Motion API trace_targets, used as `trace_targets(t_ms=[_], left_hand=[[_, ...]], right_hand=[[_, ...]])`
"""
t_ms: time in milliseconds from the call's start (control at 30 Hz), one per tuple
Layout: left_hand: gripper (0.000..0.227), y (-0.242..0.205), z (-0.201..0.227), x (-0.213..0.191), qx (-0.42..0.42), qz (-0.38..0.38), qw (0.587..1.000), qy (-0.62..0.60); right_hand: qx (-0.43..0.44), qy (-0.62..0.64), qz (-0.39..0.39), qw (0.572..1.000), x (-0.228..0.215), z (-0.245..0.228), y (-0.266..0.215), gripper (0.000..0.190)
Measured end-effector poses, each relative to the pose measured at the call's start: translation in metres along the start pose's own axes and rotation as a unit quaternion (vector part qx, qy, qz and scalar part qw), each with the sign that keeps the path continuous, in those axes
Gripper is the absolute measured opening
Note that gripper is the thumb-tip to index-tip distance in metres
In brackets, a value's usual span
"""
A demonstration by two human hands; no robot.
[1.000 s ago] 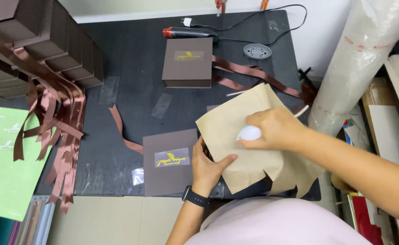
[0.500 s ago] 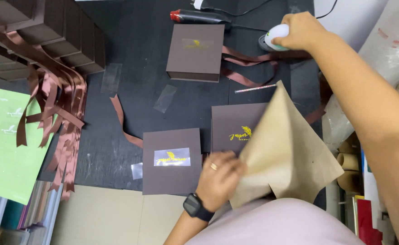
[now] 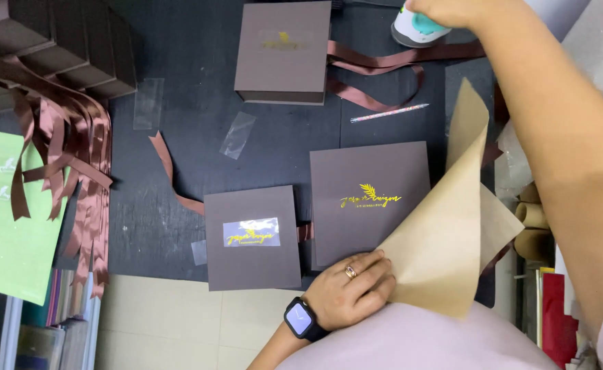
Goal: The person places a gold logo sticker on a brown box, smooths it with a pen, and then uses a handheld heat tool to press the sticker onto the box. The person repeats this process on multiple boxes, handling each one individually.
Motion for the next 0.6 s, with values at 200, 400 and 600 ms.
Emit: trace_targets(t_ms=[200, 400, 600], left_hand=[[0.011, -0.014, -0.030, 0.014, -0.116, -0.017, 0.992, -0.053], [0.025, -0.009, -0.041, 0.011, -0.115, -0.098, 0.986, -0.067], [0.101, -0.020, -0.082, -0.001, -0.322, -0.142, 0.935, 0.055]], right_hand=[[-0.355, 0.117, -0.132, 0.918, -0.031, -0.147, -0.198, 0.107], [-0.248, -0.036, -0.026, 0.968, 0.049, -0.156, -0.304, 0.048], [-0.164, 0.060, 0.044, 0.984, 0.057, -0.118, -0.363, 0.025]])
Point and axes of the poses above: each hand's wrist, its own y-axis towards the middle knuckle, its own x-axis out of the palm, z = x × y, the point moved 9 cm from there along y, towards the middle knuckle, and after that the axes turned 15 degrees about -z, right-handed, at the moved point
